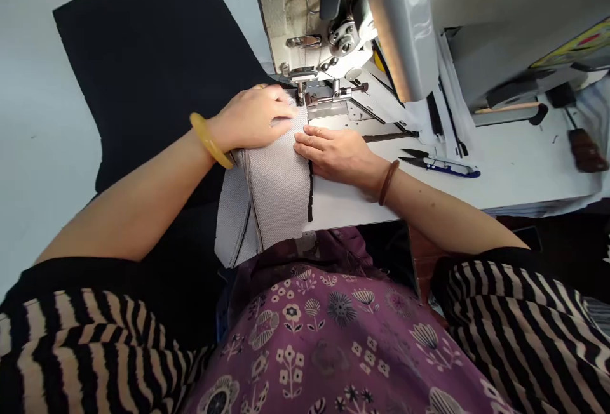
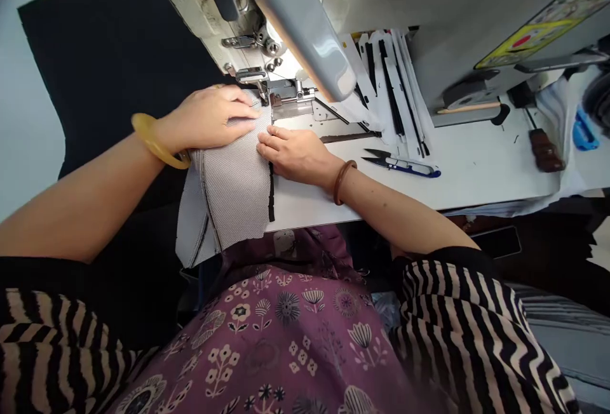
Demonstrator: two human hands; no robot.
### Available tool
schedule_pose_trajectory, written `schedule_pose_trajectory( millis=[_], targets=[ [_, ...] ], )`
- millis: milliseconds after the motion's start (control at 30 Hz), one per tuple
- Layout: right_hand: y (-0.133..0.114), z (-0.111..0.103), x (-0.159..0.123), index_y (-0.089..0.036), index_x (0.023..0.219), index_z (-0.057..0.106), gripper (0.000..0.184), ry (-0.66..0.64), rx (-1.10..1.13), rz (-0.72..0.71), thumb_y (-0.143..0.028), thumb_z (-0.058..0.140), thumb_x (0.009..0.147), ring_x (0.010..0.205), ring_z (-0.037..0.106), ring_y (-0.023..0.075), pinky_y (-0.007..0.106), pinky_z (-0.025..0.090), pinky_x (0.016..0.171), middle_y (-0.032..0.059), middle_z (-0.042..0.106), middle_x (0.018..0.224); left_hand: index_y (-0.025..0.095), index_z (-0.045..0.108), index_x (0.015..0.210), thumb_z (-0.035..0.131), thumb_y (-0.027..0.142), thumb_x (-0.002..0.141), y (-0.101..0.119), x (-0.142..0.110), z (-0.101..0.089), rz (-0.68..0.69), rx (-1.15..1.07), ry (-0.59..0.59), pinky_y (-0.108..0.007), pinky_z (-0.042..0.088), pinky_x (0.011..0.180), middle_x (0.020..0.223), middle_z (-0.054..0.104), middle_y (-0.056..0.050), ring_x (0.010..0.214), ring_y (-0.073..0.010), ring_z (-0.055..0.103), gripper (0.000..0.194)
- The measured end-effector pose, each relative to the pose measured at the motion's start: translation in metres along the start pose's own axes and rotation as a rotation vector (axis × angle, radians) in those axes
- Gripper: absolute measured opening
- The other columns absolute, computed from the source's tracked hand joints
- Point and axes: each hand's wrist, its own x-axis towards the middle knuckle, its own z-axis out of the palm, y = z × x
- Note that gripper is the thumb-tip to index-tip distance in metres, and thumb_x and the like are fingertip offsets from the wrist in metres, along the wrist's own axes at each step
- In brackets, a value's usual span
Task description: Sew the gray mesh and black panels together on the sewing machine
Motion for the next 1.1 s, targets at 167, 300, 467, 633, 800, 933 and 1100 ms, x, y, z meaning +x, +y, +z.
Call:
schedule_pose_trajectory(
  millis=[167,300,467,633,800,933,1100],
  targets=[
    [-0.001,-0.001,-0.001,-0.009,0.122,0.062,0.035,-0.038,0.054,0.034,-0.015,0.043,0.093,0.114,0.058,0.0249,0.039,0.049,0.087,0.0154,0.065,0.127,0.018,0.07,0.117,0.045,0.037,0.093,0.013,-0.015,-0.005,0.047,0.039,-0.087,-0.062,0.036,0.114,0.133,0.061,-0.012,0.128,-0.0343,0.054,0.04],
    [-0.011,-0.016,-0.005,-0.011,0.115,0.063,0.031,-0.122,0.119,0.072,-0.017,0.04,0.094,0.096,0.058,0.0212,0.034,0.041,0.072,0.0143,0.067,0.115,0.018,0.064,0.129,0.041,0.039,0.095,0.017,-0.026,0.016,0.012,0.004,0.101,-0.06,0.028,0.121,0.146,0.054,-0.011,0.14,-0.033,0.044,0.046],
    [0.001,-0.052,-0.026,-0.016,0.086,0.065,0.029,-0.24,0.05,0.4,-0.016,0.037,0.095,0.081,0.055,0.0196,0.032,0.031,0.061,0.01,0.067,0.089,0.015,0.06,0.134,0.037,0.041,0.098,0.014,-0.032,0.034,0.019,-0.02,0.206,-0.06,0.024,0.123,0.153,0.047,-0.014,0.145,-0.0323,0.038,0.05],
    [0.057,-0.082,-0.057,-0.014,0.085,0.064,0.022,-0.2,-0.102,1.045,-0.016,0.043,0.09,0.085,0.061,0.0244,0.036,0.043,0.073,0.0143,0.068,0.093,0.015,0.061,0.134,0.037,0.04,0.097,0.009,-0.031,0.039,0.039,-0.015,0.248,-0.061,0.027,0.121,0.15,0.049,-0.014,0.142,-0.0345,0.042,0.05],
    [0.093,-0.061,-0.064,-0.011,0.087,0.067,0.016,-0.178,-0.055,1.171,-0.021,0.055,0.085,0.096,0.066,0.0345,0.053,0.051,0.088,0.0172,0.07,0.095,0.014,0.061,0.133,0.038,0.038,0.098,0.007,-0.03,0.042,0.097,-0.005,0.307,-0.058,0.042,0.113,0.147,0.052,-0.018,0.138,-0.0371,0.046,0.049],
    [0.11,-0.036,-0.059,-0.012,0.083,0.066,0.02,-0.052,0.017,1.168,-0.031,0.07,0.078,0.096,0.066,0.035,0.055,0.054,0.085,0.0183,0.07,0.094,0.016,0.062,0.131,0.04,0.038,0.097,0.008,-0.03,0.04,0.105,0.006,0.318,-0.059,0.05,0.103,0.144,0.055,-0.018,0.131,-0.0386,0.051,0.046],
    [0.121,-0.049,-0.051,-0.015,0.075,0.065,0.018,-0.164,0.107,1.319,-0.029,0.075,0.076,0.093,0.065,0.0245,0.039,0.055,0.087,0.0133,0.071,0.089,0.011,0.063,0.129,0.037,0.038,0.097,0.008,-0.029,0.04,0.116,0.019,0.315,-0.061,0.048,0.103,0.144,0.054,-0.021,0.129,-0.0404,0.051,0.049]
  ],
)
